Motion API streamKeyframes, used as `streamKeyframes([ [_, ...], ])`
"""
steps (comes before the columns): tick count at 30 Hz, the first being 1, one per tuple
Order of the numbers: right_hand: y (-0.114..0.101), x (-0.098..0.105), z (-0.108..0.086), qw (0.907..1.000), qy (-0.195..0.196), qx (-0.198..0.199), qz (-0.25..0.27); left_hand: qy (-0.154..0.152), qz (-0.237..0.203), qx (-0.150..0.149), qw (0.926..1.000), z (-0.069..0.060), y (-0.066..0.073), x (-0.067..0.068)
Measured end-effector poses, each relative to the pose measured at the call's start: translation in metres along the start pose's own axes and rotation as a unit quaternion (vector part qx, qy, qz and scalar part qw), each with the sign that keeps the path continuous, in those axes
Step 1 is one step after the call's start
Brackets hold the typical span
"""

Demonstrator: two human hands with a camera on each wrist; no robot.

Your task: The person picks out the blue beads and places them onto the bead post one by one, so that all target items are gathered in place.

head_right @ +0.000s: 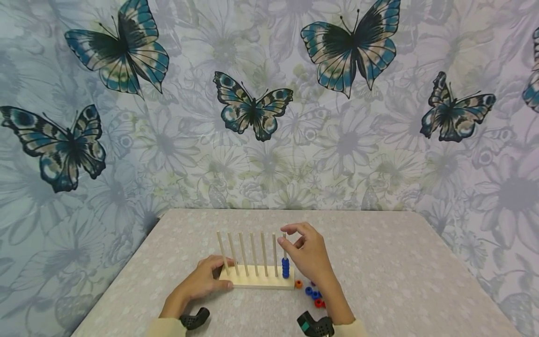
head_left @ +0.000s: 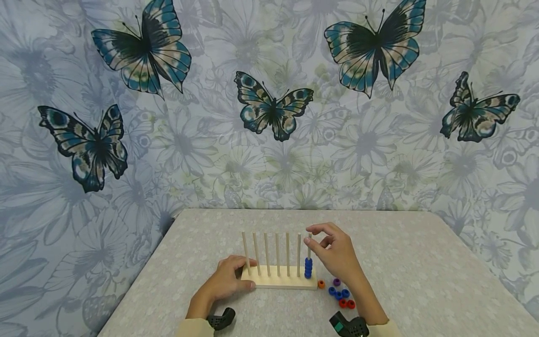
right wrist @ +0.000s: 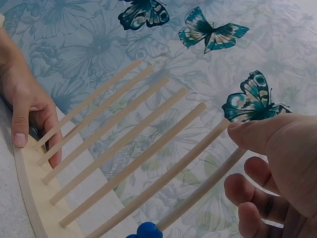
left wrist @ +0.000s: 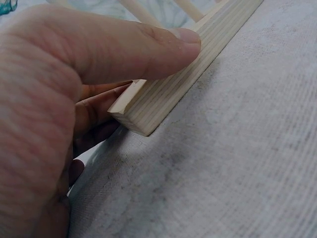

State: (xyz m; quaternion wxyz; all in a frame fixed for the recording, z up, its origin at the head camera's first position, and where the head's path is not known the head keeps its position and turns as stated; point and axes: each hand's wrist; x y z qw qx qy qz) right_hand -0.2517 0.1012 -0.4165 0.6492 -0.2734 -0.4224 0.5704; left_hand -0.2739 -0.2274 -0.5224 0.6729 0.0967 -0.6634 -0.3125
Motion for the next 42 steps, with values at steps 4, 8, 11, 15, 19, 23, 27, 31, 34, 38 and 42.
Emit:
streamKeyframes([
  [4, 0.001, 0.001, 0.000, 1.0000, 0.002, -0.001, 0.004, -0.001, -0.003, 0.002, 1.0000, -0.001, 0.000, -0.001],
  [8, 0.000, 0.002, -0.001, 0.9999, 0.004, 0.002, 0.013, -0.003, -0.006, 0.004, 1.0000, 0.000, 0.000, -0.001],
  [11, -0.003, 0.003, -0.001, 0.9998, 0.004, 0.007, 0.020, -0.004, -0.009, 0.004, 0.9999, 0.000, -0.001, -0.001],
  [15, -0.006, 0.005, -0.001, 0.9996, 0.003, 0.011, 0.026, -0.004, -0.012, 0.006, 0.9999, 0.000, -0.001, -0.001],
  [19, -0.008, 0.006, -0.002, 0.9995, 0.010, 0.003, 0.028, -0.005, -0.011, 0.005, 0.9999, 0.001, 0.000, -0.001],
  [23, -0.009, 0.007, -0.003, 0.9993, 0.013, -0.003, 0.035, -0.007, -0.006, 0.007, 0.9999, 0.001, -0.002, -0.002],
  [27, -0.010, 0.009, -0.004, 0.9994, 0.011, -0.005, 0.034, -0.006, -0.004, 0.011, 0.9999, 0.001, -0.002, -0.002],
  [31, -0.012, 0.011, -0.005, 0.9995, 0.010, -0.003, 0.028, -0.005, -0.001, 0.009, 0.9999, 0.000, -0.002, -0.002],
  [34, -0.015, 0.014, -0.006, 0.9997, 0.011, -0.001, 0.023, -0.006, -0.001, 0.009, 0.9999, 0.000, -0.001, -0.003],
  [38, -0.016, 0.017, -0.007, 0.9998, 0.013, -0.002, 0.016, -0.004, -0.006, 0.013, 0.9999, -0.001, 0.000, -0.003],
  [42, -0.014, 0.021, -0.009, 0.9999, 0.013, -0.002, 0.011, -0.005, -0.006, 0.015, 0.9999, -0.001, 0.001, -0.001],
])
Point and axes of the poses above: each hand's wrist, its own z-axis towards the middle knuckle, its own x-axis out of the back of the hand, y = z × x, and after that the axes turned 14 degrees about z, right-handed
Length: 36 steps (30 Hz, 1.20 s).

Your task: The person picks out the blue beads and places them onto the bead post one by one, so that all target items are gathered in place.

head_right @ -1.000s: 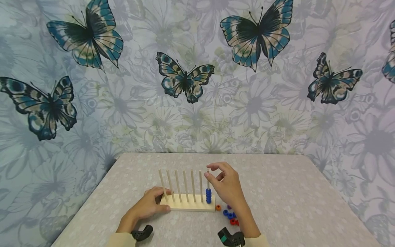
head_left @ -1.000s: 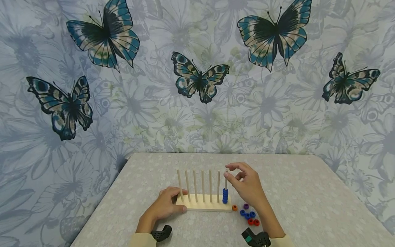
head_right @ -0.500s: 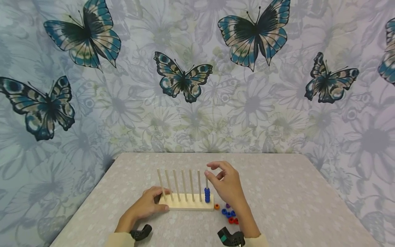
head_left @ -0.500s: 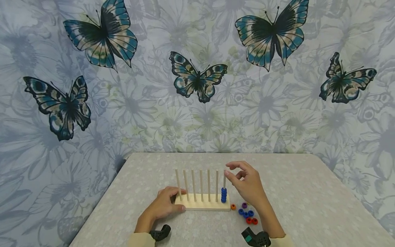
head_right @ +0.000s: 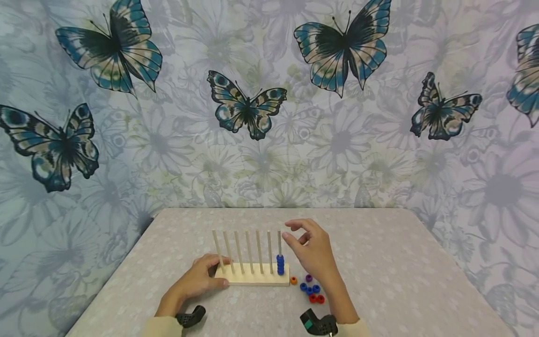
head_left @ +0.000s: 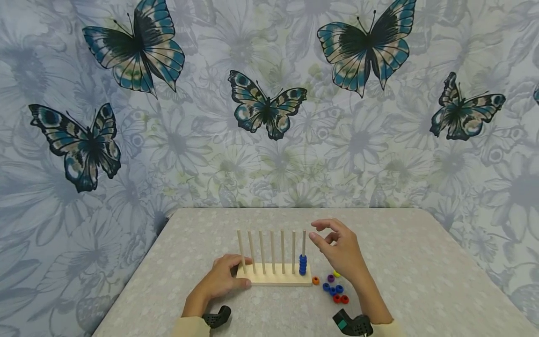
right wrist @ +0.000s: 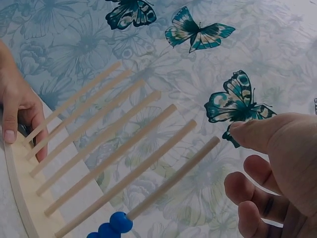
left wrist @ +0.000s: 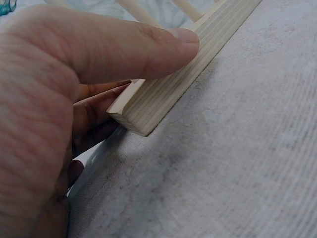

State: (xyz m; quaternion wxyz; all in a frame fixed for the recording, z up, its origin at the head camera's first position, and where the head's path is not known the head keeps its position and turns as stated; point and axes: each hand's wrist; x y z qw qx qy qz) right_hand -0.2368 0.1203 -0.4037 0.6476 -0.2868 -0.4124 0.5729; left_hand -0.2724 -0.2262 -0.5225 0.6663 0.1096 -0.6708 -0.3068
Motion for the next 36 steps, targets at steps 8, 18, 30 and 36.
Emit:
streamKeyframes([
  [8, 0.010, 0.011, -0.007, 0.9998, 0.016, -0.010, -0.006, 0.002, 0.001, -0.007, 1.0000, 0.002, -0.001, 0.001],
  [18, 0.024, 0.025, -0.016, 0.9967, 0.020, -0.063, -0.047, 0.001, -0.008, 0.005, 1.0000, 0.000, -0.002, -0.001],
  [30, 0.044, 0.042, -0.030, 0.9864, -0.003, -0.126, -0.106, 0.004, -0.002, 0.009, 0.9999, 0.001, 0.002, -0.001],
  [36, 0.058, 0.050, -0.037, 0.9843, -0.032, -0.127, -0.118, 0.004, -0.004, 0.008, 1.0000, 0.001, 0.003, 0.000],
])
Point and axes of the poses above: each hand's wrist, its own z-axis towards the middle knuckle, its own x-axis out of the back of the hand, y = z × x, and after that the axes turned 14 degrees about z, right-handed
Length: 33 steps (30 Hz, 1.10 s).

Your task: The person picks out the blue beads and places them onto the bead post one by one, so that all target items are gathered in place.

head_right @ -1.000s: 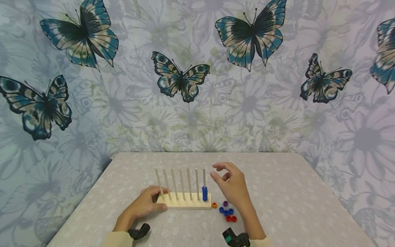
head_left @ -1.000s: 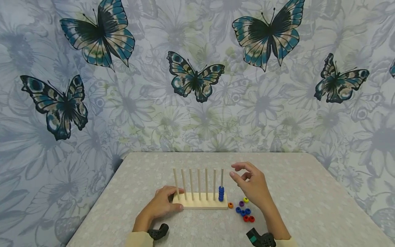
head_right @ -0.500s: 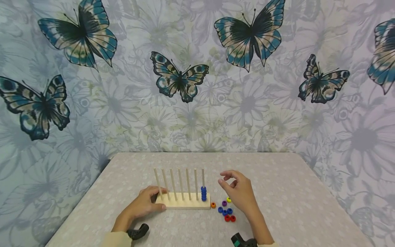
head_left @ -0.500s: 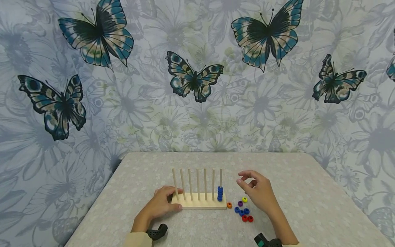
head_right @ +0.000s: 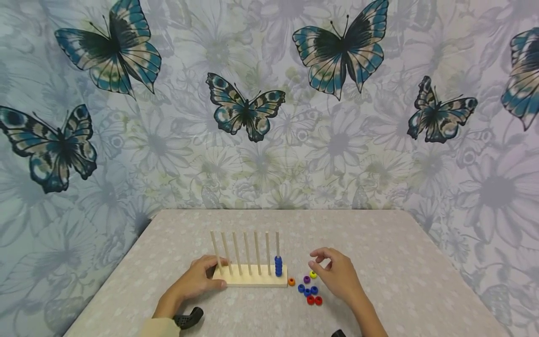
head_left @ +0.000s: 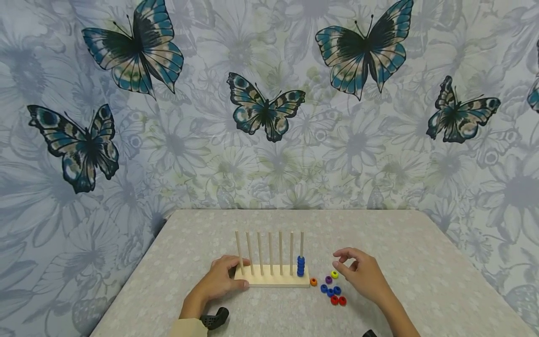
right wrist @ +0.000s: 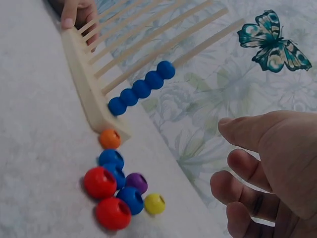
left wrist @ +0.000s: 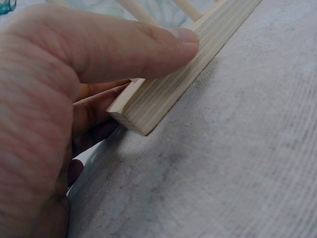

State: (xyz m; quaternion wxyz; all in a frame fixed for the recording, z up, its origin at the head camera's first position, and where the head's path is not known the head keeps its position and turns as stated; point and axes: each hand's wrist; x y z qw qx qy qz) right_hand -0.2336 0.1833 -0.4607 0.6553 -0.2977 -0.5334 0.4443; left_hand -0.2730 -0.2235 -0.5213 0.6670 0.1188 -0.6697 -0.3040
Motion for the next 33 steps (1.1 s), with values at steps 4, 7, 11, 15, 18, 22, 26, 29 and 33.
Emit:
streamKeyframes([
  [4, 0.010, 0.001, -0.003, 0.9997, -0.017, -0.016, -0.011, -0.001, 0.000, -0.005, 1.0000, 0.000, -0.001, 0.000],
  [7, 0.014, 0.001, -0.005, 0.9989, -0.031, -0.031, -0.017, -0.002, 0.002, -0.009, 1.0000, -0.001, -0.002, -0.001],
  [11, 0.017, 0.004, -0.007, 0.9975, -0.061, -0.032, -0.014, -0.001, 0.005, -0.008, 1.0000, -0.001, -0.002, -0.001],
  [15, 0.021, 0.007, -0.008, 0.9954, -0.094, -0.020, -0.009, 0.000, 0.010, -0.013, 0.9999, 0.000, -0.002, 0.000],
  [18, 0.026, 0.009, -0.008, 0.9927, -0.118, -0.023, -0.005, -0.001, 0.009, -0.018, 0.9998, -0.001, -0.002, 0.001],
  [22, 0.032, 0.011, -0.007, 0.9884, -0.147, -0.037, 0.007, -0.002, 0.006, -0.020, 0.9998, 0.000, -0.001, 0.001],
  [26, 0.037, 0.011, -0.007, 0.9849, -0.166, -0.045, 0.021, -0.001, 0.005, -0.016, 0.9999, 0.000, -0.001, 0.001],
  [29, 0.039, 0.010, -0.008, 0.9840, -0.170, -0.047, 0.025, -0.002, 0.004, -0.013, 0.9999, 0.000, -0.001, 0.000],
  [33, 0.041, 0.008, -0.009, 0.9833, -0.171, -0.054, 0.030, -0.003, 0.007, -0.012, 0.9999, 0.000, -0.003, 0.000],
])
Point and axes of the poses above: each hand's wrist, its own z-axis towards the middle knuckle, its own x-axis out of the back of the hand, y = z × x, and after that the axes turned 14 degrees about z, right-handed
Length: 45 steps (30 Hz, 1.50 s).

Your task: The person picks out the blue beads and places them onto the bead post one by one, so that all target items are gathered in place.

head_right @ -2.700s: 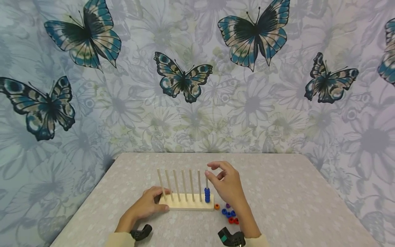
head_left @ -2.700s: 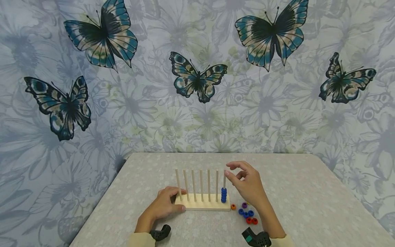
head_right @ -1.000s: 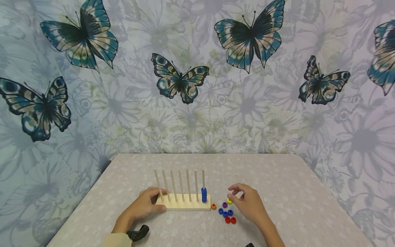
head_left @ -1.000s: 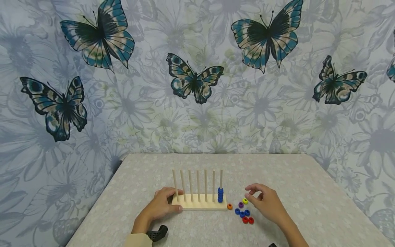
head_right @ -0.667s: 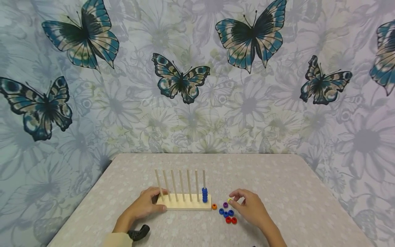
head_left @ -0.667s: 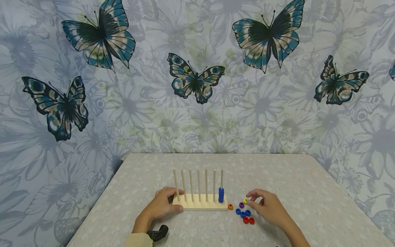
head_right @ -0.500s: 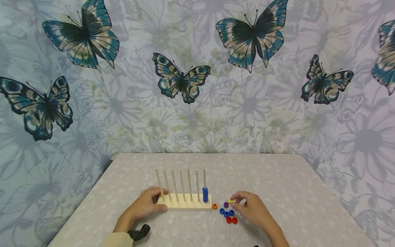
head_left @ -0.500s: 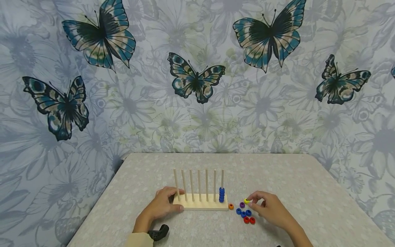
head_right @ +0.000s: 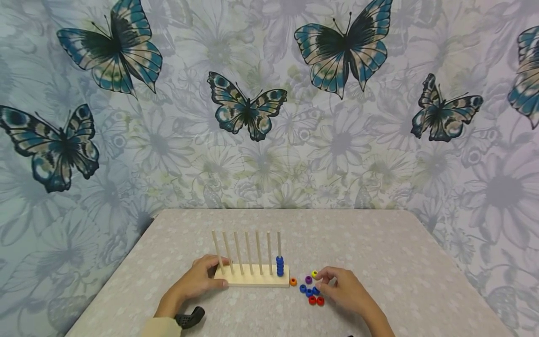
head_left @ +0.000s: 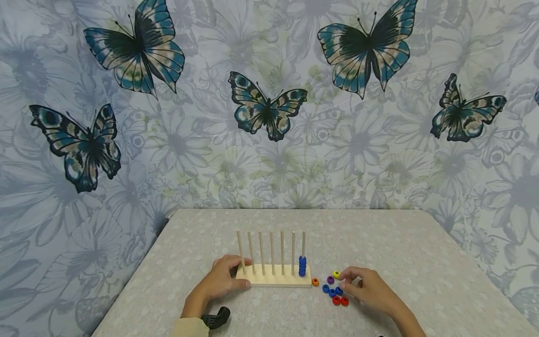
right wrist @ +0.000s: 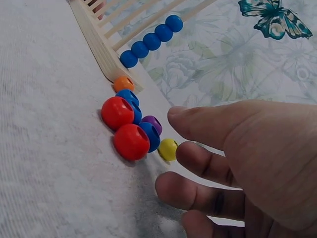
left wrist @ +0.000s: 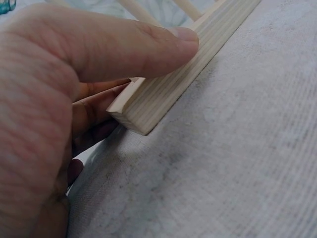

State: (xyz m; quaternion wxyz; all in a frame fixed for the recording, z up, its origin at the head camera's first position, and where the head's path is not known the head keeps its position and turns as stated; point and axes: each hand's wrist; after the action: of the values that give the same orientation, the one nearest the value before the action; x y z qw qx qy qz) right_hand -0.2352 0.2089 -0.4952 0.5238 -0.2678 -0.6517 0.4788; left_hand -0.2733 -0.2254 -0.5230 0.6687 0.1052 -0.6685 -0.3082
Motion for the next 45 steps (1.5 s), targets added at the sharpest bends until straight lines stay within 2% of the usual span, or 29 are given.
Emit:
streamKeyframes([
  [10, 0.005, -0.003, 0.001, 0.9996, -0.024, -0.010, 0.013, -0.002, 0.004, 0.014, 0.9999, -0.002, -0.001, -0.001],
  [21, 0.009, 0.000, 0.000, 0.9997, -0.023, -0.008, 0.007, 0.001, 0.004, 0.005, 1.0000, -0.002, 0.000, -0.002],
  [45, 0.011, -0.002, 0.003, 0.9993, -0.025, 0.010, -0.026, -0.004, -0.003, 0.011, 0.9999, -0.001, 0.000, 0.001],
])
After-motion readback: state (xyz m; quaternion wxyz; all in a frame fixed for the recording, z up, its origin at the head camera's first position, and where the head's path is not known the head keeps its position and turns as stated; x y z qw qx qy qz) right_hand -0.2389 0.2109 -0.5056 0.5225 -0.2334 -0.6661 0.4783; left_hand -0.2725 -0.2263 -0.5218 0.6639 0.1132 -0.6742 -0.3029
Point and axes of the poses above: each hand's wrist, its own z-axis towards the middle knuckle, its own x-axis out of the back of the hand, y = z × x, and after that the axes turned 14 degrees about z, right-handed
